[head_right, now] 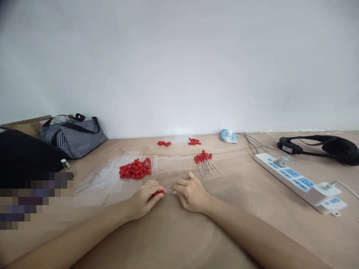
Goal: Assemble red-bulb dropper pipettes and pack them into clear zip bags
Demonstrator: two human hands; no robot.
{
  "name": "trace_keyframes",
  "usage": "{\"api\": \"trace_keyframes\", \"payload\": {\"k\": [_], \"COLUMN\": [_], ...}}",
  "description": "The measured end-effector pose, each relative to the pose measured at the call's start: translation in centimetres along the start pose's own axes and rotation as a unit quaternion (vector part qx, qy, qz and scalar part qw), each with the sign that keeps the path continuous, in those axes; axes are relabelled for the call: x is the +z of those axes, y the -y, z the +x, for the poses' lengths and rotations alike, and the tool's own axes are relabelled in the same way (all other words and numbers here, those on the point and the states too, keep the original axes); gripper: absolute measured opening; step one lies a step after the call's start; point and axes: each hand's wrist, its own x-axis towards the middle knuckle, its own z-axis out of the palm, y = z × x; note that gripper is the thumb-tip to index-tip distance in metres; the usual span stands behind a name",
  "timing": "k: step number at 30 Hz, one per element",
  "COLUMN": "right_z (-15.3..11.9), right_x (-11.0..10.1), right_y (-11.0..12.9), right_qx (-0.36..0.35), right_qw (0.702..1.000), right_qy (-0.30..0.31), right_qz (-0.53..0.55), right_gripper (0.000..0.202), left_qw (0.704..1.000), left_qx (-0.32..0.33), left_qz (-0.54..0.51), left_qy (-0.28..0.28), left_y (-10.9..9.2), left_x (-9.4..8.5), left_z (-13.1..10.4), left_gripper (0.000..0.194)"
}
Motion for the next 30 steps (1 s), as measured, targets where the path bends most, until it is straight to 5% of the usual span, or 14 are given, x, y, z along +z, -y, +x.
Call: {"api": "trace_keyframes", "payload": {"k": [14, 23, 26, 30], "right_z": [0.3, 0.6, 0.3, -0.2], "right_x": [0.6, -0.4, -0.7, -1.5], "right_y": [0.4, -0.1, -1.7, -4.7], "right_qx": [0.018, 0.024, 0.122, 0.340], "right_qw": [0.999, 0.996, 0.985, 0.926], "right_qy": [0.024, 0.016, -0.021, -0.076], "right_qz": [0.012, -0.090, -0.119, -0.149], "right_gripper": [0.025, 0.017, 0.019, 0.022], "left_qw": [1.000, 0.994, 0.987, 0.985], "left_qx": [0.020, -0.073, -0.125, -0.146], "left_qz": [0.015, 0.056, 0.065, 0.062], "left_qy": [-0.002, -0.051, -0.083, -0.063], "left_y": [-0.4, 0.3, 0.6, 0.8], "left_x": [-0.3, -0.8, -0.9, -0.8], "left_z": [0.3, 0.0, -0.2, -0.4], "left_gripper": [0.021, 0.017, 0.032, 0.032]}}
